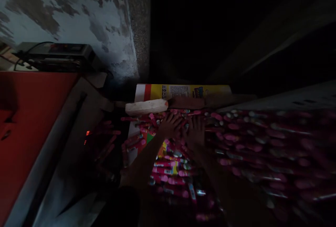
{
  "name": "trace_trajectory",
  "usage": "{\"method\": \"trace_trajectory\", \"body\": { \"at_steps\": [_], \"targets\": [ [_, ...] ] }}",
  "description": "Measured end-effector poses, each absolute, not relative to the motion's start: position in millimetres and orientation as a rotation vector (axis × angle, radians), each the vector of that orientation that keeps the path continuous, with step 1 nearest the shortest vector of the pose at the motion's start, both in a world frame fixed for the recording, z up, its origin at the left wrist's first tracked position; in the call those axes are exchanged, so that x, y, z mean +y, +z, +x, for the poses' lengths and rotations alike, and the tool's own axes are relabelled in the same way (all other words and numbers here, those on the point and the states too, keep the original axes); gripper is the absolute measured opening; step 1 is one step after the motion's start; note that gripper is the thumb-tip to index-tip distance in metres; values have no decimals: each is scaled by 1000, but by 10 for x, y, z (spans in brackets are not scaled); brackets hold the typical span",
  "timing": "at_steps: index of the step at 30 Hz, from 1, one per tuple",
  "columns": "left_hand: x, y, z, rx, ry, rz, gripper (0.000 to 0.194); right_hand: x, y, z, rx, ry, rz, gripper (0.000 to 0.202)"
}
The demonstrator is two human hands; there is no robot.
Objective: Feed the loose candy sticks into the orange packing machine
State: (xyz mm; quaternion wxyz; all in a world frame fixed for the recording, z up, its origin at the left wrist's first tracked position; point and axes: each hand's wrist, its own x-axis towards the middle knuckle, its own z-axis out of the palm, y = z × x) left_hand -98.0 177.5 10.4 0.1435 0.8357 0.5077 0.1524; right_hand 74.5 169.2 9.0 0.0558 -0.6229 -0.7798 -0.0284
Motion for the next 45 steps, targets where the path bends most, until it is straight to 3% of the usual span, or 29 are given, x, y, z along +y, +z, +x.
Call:
{"method": "trace_trajectory", "body": {
  "at_steps": [8,19,25,30,35,40,45],
  "targets": [
    [1105,-47,-1784,1613,255,2388,61,1121,-129,106,-2433,122,-1939,61],
    [319,-159,-3015,1934,5,2281,66,867,-175,-1217,-2498,306,-1646,74],
    [239,-130,-2840,2214,259,2025,66,559,-198,-1063,-2656,232,-1471,66],
    [653,-79,-2407,1886,517,2227,61,428,-145,-875,-2745,237,-1411,70],
    [852,-211,-2254,1865,374,2252,58,301,-97,-546,-2617,101,-1676,59],
    [408,-262,-2579,1851,215,2349,51,194,-183,-294,-2597,72,-1669,63],
    [147,-173,-2851,2060,97,2224,63,244,-276,-725,-2469,244,-1668,64]
  ]
}}
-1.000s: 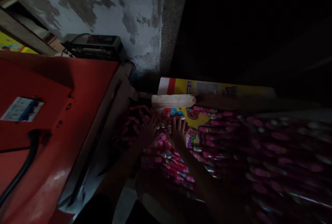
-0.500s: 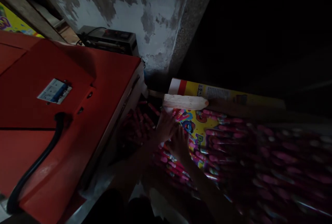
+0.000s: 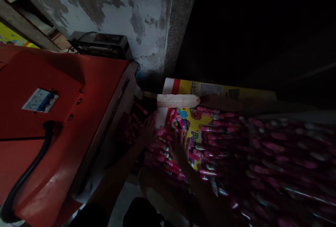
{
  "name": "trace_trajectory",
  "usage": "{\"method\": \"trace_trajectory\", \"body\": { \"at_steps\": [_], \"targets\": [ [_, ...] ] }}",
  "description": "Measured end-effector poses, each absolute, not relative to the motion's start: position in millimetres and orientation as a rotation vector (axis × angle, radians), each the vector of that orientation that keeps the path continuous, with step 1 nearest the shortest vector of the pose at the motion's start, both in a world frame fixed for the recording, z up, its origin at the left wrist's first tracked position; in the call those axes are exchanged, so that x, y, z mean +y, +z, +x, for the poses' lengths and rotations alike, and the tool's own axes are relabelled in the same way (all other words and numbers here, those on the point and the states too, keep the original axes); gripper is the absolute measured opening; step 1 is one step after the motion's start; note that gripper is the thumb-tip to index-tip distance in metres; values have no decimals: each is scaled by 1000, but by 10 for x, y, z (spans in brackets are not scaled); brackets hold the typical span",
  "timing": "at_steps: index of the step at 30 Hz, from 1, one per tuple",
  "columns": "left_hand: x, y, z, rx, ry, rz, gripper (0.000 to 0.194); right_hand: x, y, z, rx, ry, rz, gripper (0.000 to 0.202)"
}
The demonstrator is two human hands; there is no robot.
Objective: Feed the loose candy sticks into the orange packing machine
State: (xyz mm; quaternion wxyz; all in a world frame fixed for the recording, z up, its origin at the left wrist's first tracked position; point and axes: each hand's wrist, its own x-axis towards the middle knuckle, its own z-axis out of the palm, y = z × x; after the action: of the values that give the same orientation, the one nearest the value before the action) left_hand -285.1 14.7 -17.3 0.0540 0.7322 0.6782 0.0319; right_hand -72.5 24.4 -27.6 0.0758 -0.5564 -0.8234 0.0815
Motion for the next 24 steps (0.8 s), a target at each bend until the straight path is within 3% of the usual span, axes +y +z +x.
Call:
{"method": "trace_trajectory", "body": {
  "at_steps": [7,13,17,24],
  "targets": [
    [339,-263,-2909,2289,141,2007,64,306,-243,-1163,-2405,496,-1556,60],
    [303,-344,-3145,2372,187,1923,71,271,-73,197,-2263,129,-1769,75],
    [251,-279,-3270,2319,197,2011,73,399,84,947,-2203,83,-1955,78],
    [701,-75,-2849,2119,185,2117,49,362,-101,261,-2160,162,-2129,73]
  ]
}}
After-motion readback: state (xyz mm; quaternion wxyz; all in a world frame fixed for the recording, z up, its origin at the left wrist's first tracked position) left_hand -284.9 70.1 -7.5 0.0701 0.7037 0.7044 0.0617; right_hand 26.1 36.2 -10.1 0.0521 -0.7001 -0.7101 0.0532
